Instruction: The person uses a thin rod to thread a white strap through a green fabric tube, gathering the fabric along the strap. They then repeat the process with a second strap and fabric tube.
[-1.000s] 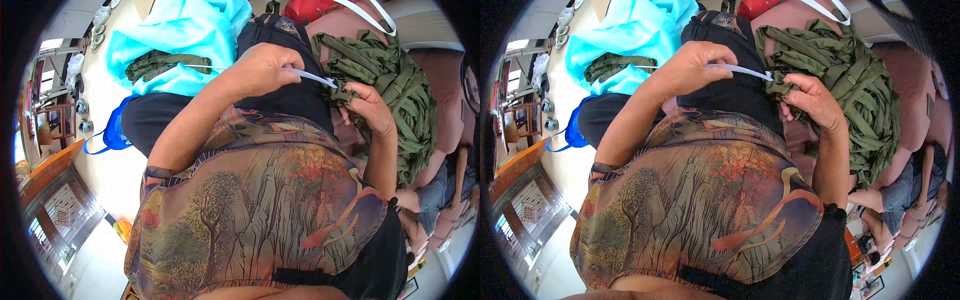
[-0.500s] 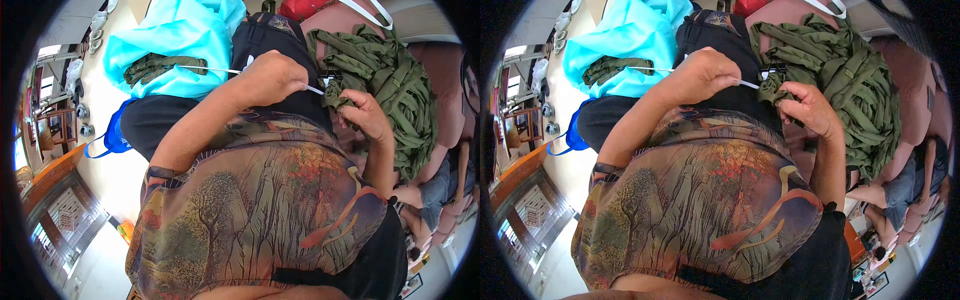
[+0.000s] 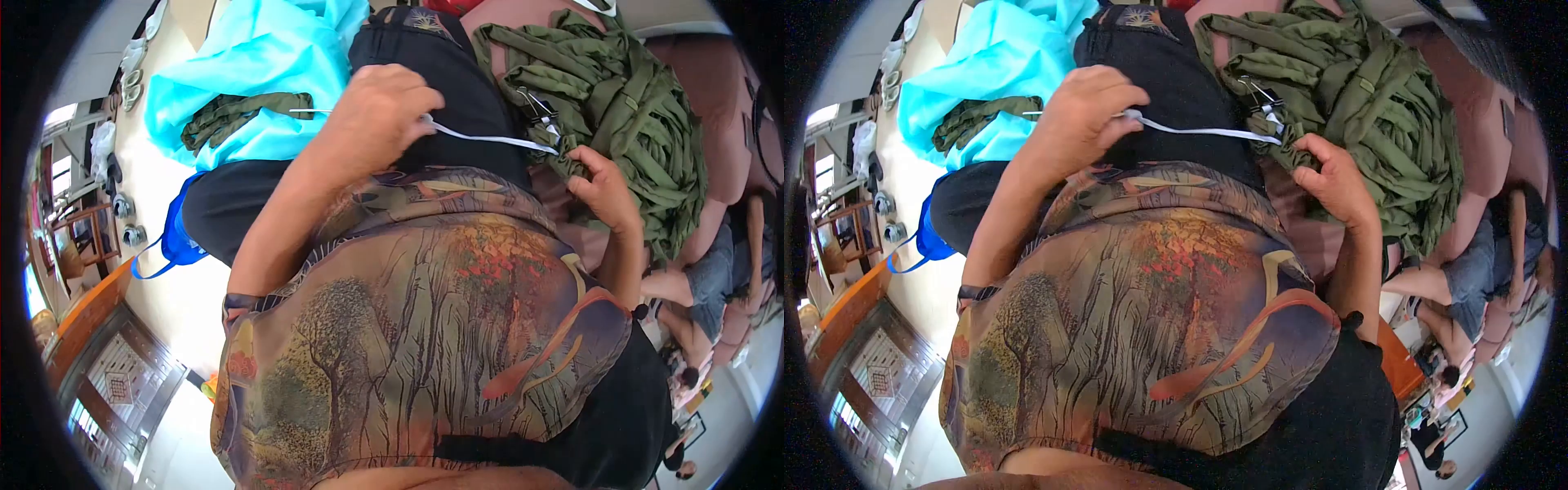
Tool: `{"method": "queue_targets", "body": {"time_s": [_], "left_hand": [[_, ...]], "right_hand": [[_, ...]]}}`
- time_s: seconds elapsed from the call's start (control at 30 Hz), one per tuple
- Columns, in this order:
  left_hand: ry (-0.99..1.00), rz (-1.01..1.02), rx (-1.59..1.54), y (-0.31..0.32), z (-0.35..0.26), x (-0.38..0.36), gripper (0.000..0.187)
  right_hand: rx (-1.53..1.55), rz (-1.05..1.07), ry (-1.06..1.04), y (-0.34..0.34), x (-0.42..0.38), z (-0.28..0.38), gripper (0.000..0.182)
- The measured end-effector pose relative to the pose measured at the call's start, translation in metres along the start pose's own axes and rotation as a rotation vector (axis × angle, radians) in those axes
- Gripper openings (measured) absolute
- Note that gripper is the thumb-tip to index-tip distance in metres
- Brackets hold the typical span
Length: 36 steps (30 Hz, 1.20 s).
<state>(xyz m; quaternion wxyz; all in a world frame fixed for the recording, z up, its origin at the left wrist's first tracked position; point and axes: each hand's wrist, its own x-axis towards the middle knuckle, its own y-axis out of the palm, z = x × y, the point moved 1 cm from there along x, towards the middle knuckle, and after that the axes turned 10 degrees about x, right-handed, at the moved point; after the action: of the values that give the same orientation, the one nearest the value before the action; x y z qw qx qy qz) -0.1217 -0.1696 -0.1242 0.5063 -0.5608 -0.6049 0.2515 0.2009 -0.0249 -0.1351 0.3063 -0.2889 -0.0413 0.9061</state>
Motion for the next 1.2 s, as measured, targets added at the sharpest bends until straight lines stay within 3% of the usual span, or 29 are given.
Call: {"method": "queue_targets", "body": {"time_s": [0.17,0.27,0.5,0.6,0.73,0.97,1.1,1.13,1.2], "left_hand": [[0.003,0.027,-0.054,0.002,-0.015,0.001,0.042],[0.06,0.045,-0.085,0.02,-0.035,0.017,0.041],[0.153,0.003,-0.103,0.062,-0.053,0.037,0.018],[0.197,-0.034,-0.144,0.055,-0.051,0.038,0.008],[0.214,-0.065,-0.033,0.027,-0.023,0.032,0.005],[-0.03,-0.075,0.183,0.01,0.038,0.005,0.003],[0.135,-0.079,0.193,0.034,0.012,0.023,0.006],[0.162,0.001,0.21,0.043,-0.003,0.026,0.007],[0.184,0.027,-0.064,0.046,-0.024,0.031,0.014]], "right_hand": [[-0.085,-0.065,-0.092,0.013,-0.001,-0.003,0.025],[-0.084,-0.094,-0.119,0.024,-0.003,0.009,0.027],[-0.21,-0.162,-0.392,0.047,-0.004,0.035,0.026],[-0.568,-0.169,-0.585,0.045,-0.003,0.043,0.021],[-0.769,-0.326,-0.623,0.041,-0.011,0.044,0.019],[-0.898,-0.388,-0.541,0.028,-0.016,0.007,0.02],[-0.869,-0.409,-0.537,0.035,-0.006,0.008,0.021],[-0.866,-0.409,-0.55,0.037,-0.005,0.011,0.021],[-0.858,-0.405,-0.575,0.042,-0.006,0.019,0.021]]}}
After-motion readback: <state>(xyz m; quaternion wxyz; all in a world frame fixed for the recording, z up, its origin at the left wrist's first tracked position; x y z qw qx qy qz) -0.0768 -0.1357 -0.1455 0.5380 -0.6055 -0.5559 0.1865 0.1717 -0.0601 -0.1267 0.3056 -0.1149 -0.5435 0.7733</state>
